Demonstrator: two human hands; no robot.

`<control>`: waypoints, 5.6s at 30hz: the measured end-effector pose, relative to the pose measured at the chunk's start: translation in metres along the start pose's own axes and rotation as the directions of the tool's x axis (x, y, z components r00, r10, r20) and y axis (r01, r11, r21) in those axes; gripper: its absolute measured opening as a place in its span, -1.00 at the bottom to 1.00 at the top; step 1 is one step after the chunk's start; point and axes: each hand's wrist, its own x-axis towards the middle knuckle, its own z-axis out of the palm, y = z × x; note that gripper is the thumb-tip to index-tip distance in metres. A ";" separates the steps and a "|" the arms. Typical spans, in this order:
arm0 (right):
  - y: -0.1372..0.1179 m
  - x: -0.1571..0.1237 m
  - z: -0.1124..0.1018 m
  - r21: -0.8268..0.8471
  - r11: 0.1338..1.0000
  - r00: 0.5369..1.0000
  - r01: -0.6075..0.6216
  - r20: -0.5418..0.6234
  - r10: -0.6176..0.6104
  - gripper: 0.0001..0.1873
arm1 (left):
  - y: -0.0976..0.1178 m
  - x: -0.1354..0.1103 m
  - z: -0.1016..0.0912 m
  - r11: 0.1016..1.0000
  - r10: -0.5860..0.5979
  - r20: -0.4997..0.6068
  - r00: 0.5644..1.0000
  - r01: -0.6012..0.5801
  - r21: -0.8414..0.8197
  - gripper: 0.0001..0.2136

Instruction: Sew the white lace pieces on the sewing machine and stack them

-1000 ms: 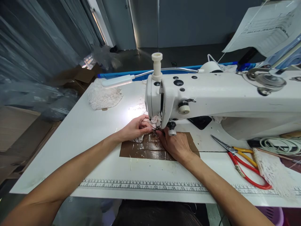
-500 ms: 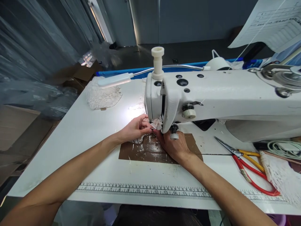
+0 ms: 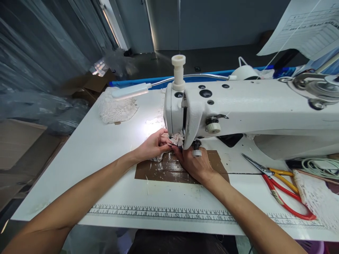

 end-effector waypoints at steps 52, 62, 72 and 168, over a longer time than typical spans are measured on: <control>0.050 -0.043 -0.024 0.294 0.937 0.971 0.188 -0.201 -0.132 -0.72 | 0.074 -0.063 0.001 0.636 0.226 0.226 0.948 -0.319 0.703 -0.79; 0.014 -0.035 -0.009 0.218 0.948 0.973 0.232 -0.032 -0.230 -0.59 | 0.025 0.018 -0.019 0.320 0.241 0.332 0.912 -0.398 0.860 -0.77; 0.015 -0.038 -0.004 0.238 0.952 0.981 0.192 -0.026 -0.192 -0.59 | 0.025 -0.006 -0.029 0.334 0.415 0.301 0.859 -0.452 0.827 -0.81; 0.021 -0.035 -0.012 0.369 0.905 0.972 0.211 0.018 -0.234 -0.64 | -0.005 -0.010 0.007 0.190 0.629 0.357 0.690 -0.583 0.790 -0.94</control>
